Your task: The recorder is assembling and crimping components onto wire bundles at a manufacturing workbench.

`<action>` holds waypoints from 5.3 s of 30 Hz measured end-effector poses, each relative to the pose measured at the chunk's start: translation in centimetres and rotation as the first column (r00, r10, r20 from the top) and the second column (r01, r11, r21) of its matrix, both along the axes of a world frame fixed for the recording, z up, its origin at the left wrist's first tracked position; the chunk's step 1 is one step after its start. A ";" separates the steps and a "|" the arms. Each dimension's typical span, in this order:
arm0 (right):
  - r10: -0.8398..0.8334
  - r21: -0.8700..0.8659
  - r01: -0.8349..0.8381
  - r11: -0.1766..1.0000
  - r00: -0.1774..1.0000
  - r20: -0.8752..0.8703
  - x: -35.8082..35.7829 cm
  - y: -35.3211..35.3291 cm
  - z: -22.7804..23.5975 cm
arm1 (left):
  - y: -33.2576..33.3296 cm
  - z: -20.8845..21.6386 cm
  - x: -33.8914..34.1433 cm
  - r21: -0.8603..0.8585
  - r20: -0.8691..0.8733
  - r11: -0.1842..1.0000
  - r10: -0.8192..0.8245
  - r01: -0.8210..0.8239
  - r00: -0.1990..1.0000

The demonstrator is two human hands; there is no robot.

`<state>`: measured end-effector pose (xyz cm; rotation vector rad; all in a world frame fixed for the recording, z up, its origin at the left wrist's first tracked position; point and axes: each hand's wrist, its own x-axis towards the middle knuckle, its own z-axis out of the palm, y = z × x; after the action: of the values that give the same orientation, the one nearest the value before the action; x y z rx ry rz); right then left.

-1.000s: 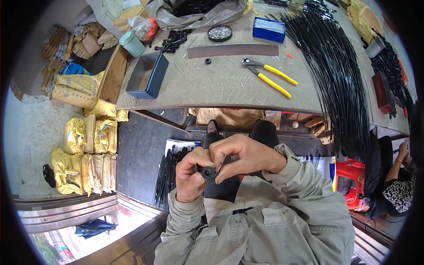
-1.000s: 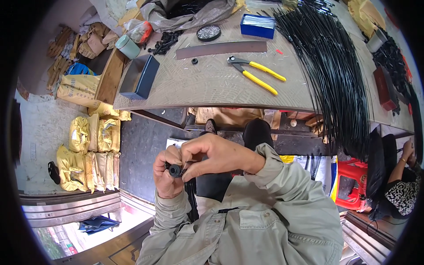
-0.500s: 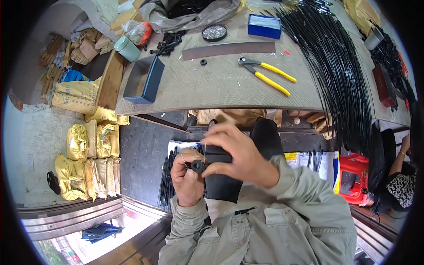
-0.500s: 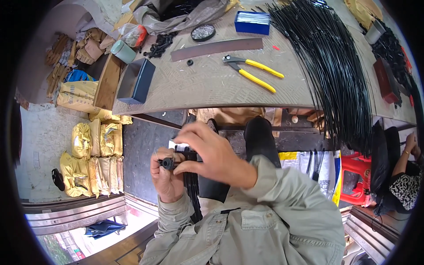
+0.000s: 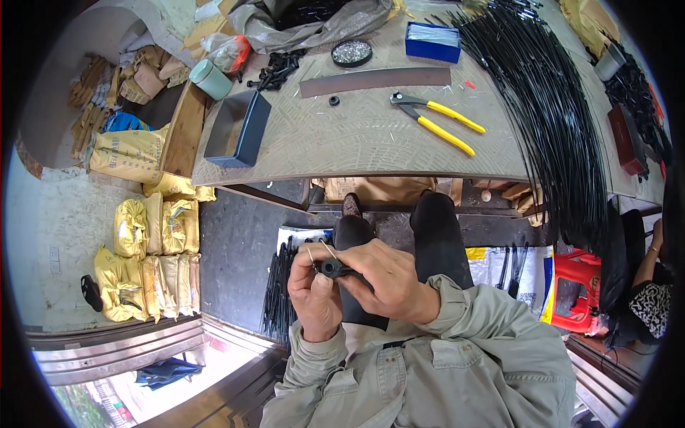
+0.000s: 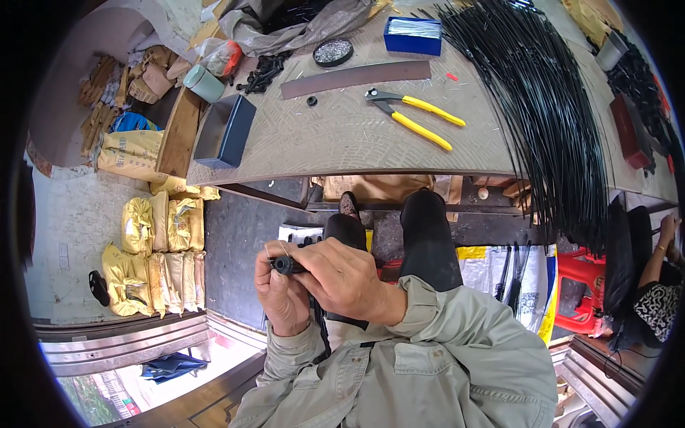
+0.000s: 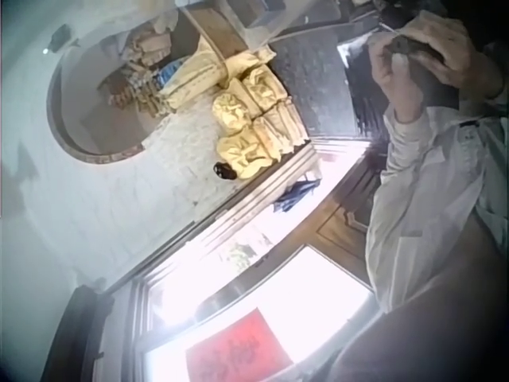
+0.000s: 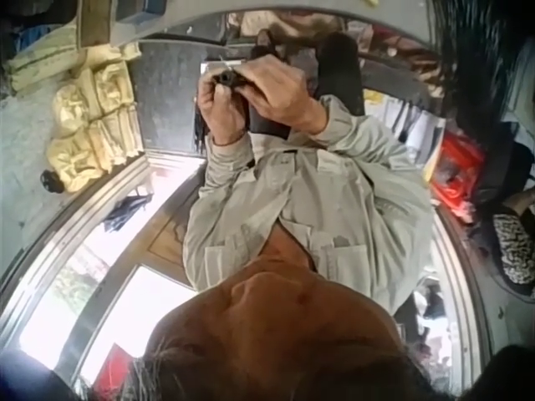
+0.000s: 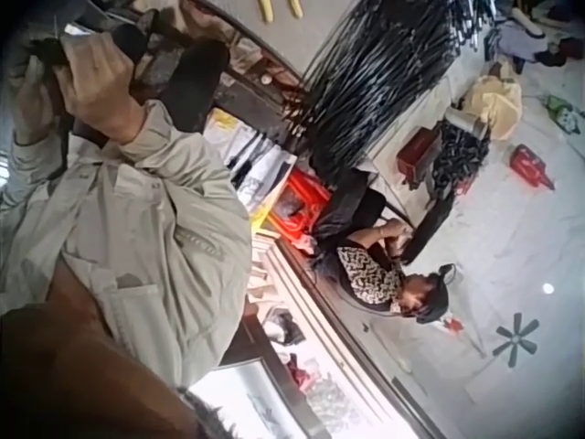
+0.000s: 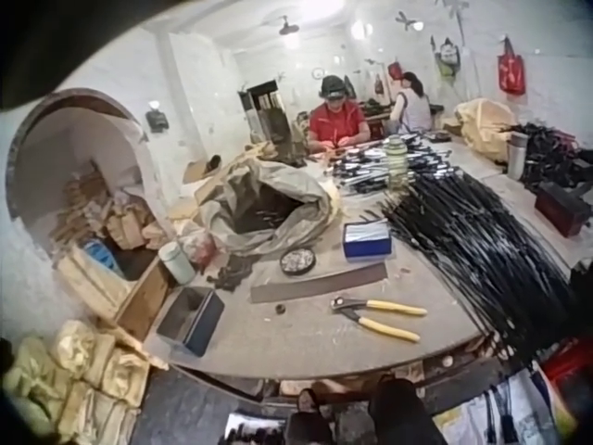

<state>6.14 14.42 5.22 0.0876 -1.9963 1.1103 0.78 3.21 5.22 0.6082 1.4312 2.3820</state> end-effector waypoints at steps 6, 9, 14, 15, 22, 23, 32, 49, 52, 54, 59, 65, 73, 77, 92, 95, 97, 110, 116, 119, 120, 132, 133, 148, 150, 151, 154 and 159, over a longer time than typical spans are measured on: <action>0.110 -0.084 -0.100 0.991 0.986 0.124 -1.4 0.7 0.0 | 0.1 -0.7 1.0 -0.165 0.056 0.959 0.244 -0.232 0.968; 0.227 -0.233 -0.171 0.957 0.943 0.243 -2.1 0.1 -0.7 | -0.1 -0.9 1.5 -0.421 -0.152 0.827 0.341 -0.373 0.928; 0.088 0.158 -0.079 0.984 0.995 -0.051 -1.8 -1.2 -1.0 | -1.2 0.5 2.1 -0.539 -0.314 0.744 0.258 -0.395 0.914; 0.149 0.132 -0.135 0.982 0.983 -0.107 -1.8 -0.9 -1.0 | -1.6 0.2 2.0 -0.481 -0.390 0.776 0.228 -0.408 0.892; 0.269 -0.101 -0.270 0.957 0.963 -0.031 -0.9 -0.2 -3.0 | -2.8 1.0 1.7 -0.203 -0.476 0.921 0.203 -0.332 0.856; 0.304 -0.073 -0.306 0.949 0.952 -0.038 -1.2 -0.4 -3.3 | -2.9 1.2 1.3 -0.216 -0.555 0.914 0.173 -0.342 0.814; 0.501 -0.079 -0.500 0.862 0.865 -0.012 -0.7 0.1 -3.2 | -3.6 1.3 0.9 -0.308 -0.522 0.921 0.046 -0.239 0.852; 0.766 -0.204 -0.739 0.642 0.606 0.217 -0.3 6.8 0.5 | -0.5 0.8 -1.5 -0.182 -0.480 0.960 -0.274 0.211 0.833; 0.602 -0.548 -0.442 0.710 0.785 0.146 0.3 6.5 4.3 | -0.4 0.5 -0.6 -0.085 -0.296 0.955 -0.297 0.285 0.908; 0.650 -0.510 -0.486 0.710 0.730 0.209 -0.5 4.7 5.8 | -0.4 0.3 -0.1 -0.091 -0.290 0.962 -0.272 0.256 0.917; 0.604 -0.715 -0.470 0.517 0.792 -0.083 -0.2 1.3 3.8 | 0.0 -0.3 0.5 -0.139 -0.325 0.979 -0.185 0.146 0.927; 0.306 -0.434 -0.223 0.873 0.943 0.133 -2.8 4.8 2.8 | -0.2 -0.7 -0.2 -0.093 -0.260 0.988 -0.146 0.126 0.954; -0.668 0.716 0.248 0.652 0.634 0.389 -3.8 18.6 -1.8 | -1.0 0.3 -1.2 -0.035 -0.328 0.981 -0.192 0.191 0.925; -0.640 0.850 0.242 0.468 0.756 0.137 -4.7 19.4 -2.3 | -1.2 0.0 -1.1 0.030 -0.370 0.990 -0.119 0.140 0.922; -0.278 0.979 0.125 0.162 0.957 -0.076 2.7 7.6 7.2 | -1.6 -0.5 0.3 -0.194 -0.194 0.978 -0.119 0.081 0.974; -0.236 0.969 0.225 -0.098 0.941 -0.242 2.7 8.0 7.5 | -1.2 -0.5 0.9 -0.211 -0.179 0.977 -0.045 0.007 0.983; -0.221 0.959 0.270 -0.089 0.933 -0.284 2.6 8.0 7.0 | -0.9 -0.3 1.1 -0.221 -0.174 0.975 -0.004 -0.035 0.985; -0.560 0.801 0.323 0.504 0.828 0.019 4.6 1.4 -0.2 | -0.2 0.0 2.1 -0.295 -0.301 0.919 0.169 -0.260 0.939; -0.289 0.711 0.107 0.694 0.947 0.139 5.0 4.2 1.1 | -1.0 -0.5 1.1 -0.247 -0.351 0.964 0.000 -0.093 0.936; 0.232 0.394 -0.610 0.688 0.699 0.676 5.5 7.8 6.6 | -1.7 1.0 -0.7 -0.236 -0.404 0.950 -0.286 0.203 0.869; 0.235 0.376 -0.615 0.693 0.686 0.689 5.9 8.0 6.9 | -1.9 1.1 -0.8 -0.232 -0.435 0.909 -0.416 0.347 0.798; 0.054 0.509 -0.503 0.699 0.746 0.664 7.3 8.8 6.2 | -2.5 0.9 -0.8 -0.392 -0.330 0.814 -0.560 0.429 0.760; 0.346 -0.025 -0.650 0.759 0.370 0.862 7.0 9.7 6.2 | -2.3 0.9 -0.6 -0.393 -0.322 0.813 -0.559 0.430 0.764; -0.005 0.590 -0.416 0.692 0.814 0.580 8.5 8.2 5.6 | -1.5 0.6 -0.5 -0.330 -0.411 0.886 -0.445 0.325 0.795; 0.127 0.375 -0.517 0.770 0.700 0.703 8.2 8.9 5.6 | -1.4 0.4 -0.4 -0.288 -0.353 0.889 -0.445 0.357 0.823; 0.200 0.256 -0.552 0.794 0.635 0.746 8.0 9.4 5.6 | -1.3 0.4 -0.4 -0.246 -0.294 0.890 -0.445 0.383 0.846; 0.688 -0.540 -0.592 0.598 0.034 0.725 6.4 12.3 5.6 | -1.3 0.3 -0.7 -0.230 -0.316 0.862 -0.504 0.451 0.804; 0.913 -0.859 -0.408 0.309 -0.124 0.388 6.5 12.8 4.8 | -1.4 -0.2 -1.1 -0.269 -0.473 0.822 -0.567 0.502 0.674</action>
<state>12.64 27.25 10.02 0.4945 -2.4904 3.0150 -0.36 1.82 4.98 1.5239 1.3109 1.7001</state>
